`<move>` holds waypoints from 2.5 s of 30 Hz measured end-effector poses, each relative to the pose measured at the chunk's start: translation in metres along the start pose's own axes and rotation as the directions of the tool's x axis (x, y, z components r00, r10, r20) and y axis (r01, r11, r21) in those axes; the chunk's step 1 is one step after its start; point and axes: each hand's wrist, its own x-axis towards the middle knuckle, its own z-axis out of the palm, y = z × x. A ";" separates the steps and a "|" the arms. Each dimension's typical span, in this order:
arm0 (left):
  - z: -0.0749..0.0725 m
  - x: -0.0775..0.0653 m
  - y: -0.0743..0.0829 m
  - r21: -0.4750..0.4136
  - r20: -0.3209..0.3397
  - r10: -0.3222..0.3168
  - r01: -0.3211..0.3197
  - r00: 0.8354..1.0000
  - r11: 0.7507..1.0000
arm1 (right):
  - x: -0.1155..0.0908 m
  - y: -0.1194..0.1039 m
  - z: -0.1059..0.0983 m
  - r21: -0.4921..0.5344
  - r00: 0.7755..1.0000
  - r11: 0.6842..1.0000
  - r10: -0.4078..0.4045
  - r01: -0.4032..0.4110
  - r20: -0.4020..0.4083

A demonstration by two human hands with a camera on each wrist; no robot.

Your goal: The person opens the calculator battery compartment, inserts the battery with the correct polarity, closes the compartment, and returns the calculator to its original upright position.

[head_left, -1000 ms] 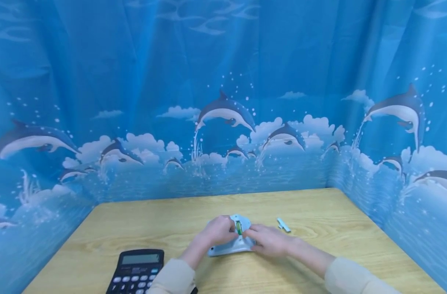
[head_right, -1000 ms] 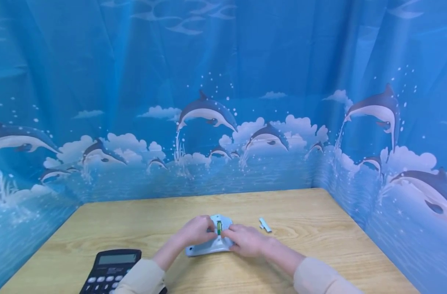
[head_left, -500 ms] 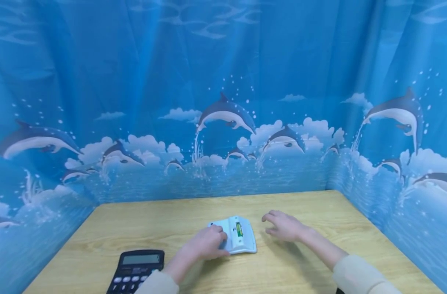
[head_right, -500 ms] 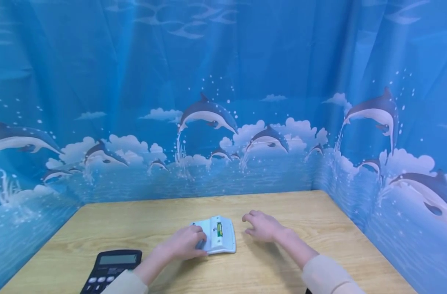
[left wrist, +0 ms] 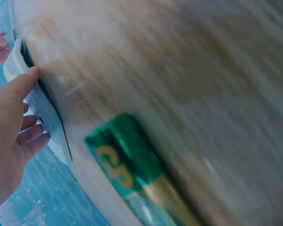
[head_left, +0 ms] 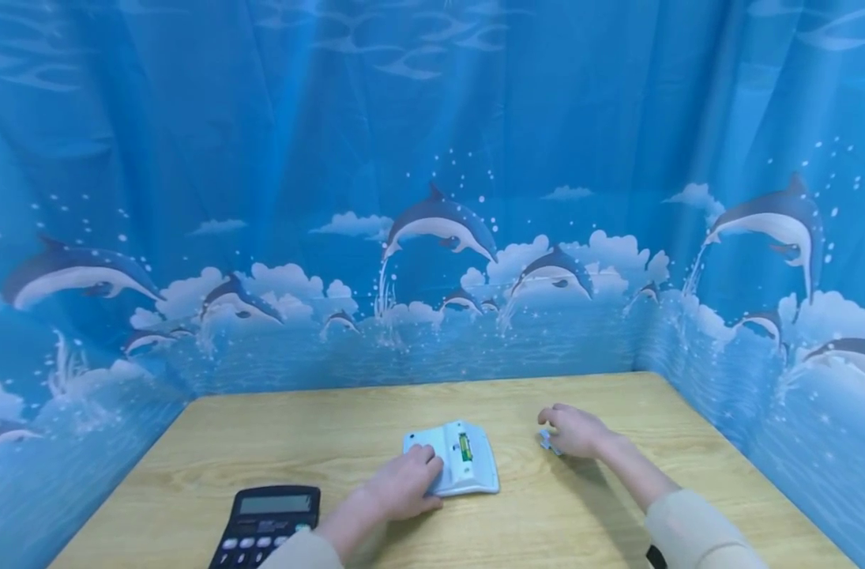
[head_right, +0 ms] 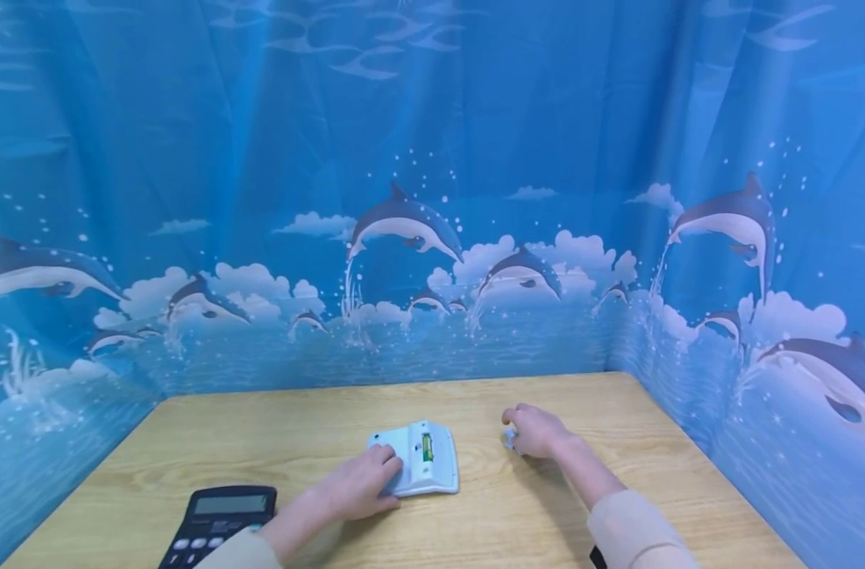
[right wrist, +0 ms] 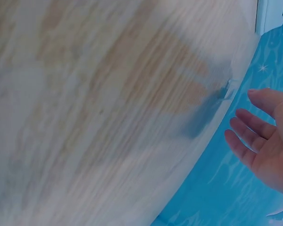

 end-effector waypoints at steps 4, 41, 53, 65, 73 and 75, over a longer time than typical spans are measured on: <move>0.002 -0.001 0.000 0.007 -0.025 0.004 -0.004 1.000 1.000 | 0.001 0.004 -0.001 -0.006 1.000 1.000 0.000 0.000 0.011; -0.002 -0.003 0.001 -0.081 0.039 -0.061 0.064 0.997 0.995 | 0.008 0.015 -0.004 0.067 0.970 0.998 -0.023 0.006 0.243; -0.003 -0.004 -0.001 -0.055 0.036 -0.032 0.034 0.999 0.998 | 0.010 0.014 -0.002 0.127 0.970 0.990 0.023 -0.055 0.242; -0.001 -0.005 -0.002 -0.040 0.034 -0.002 0.003 0.999 0.999 | 0.010 0.014 0.006 0.107 0.983 0.994 0.003 -0.023 0.185; 0.002 -0.006 -0.003 0.007 -0.011 0.060 -0.060 0.998 0.998 | 0.010 0.016 0.009 0.128 0.988 0.991 -0.059 0.041 0.142; 0.002 -0.006 -0.002 0.005 -0.008 0.059 -0.059 0.998 0.998 | 0.010 0.016 0.010 0.129 0.989 0.990 -0.071 0.055 0.129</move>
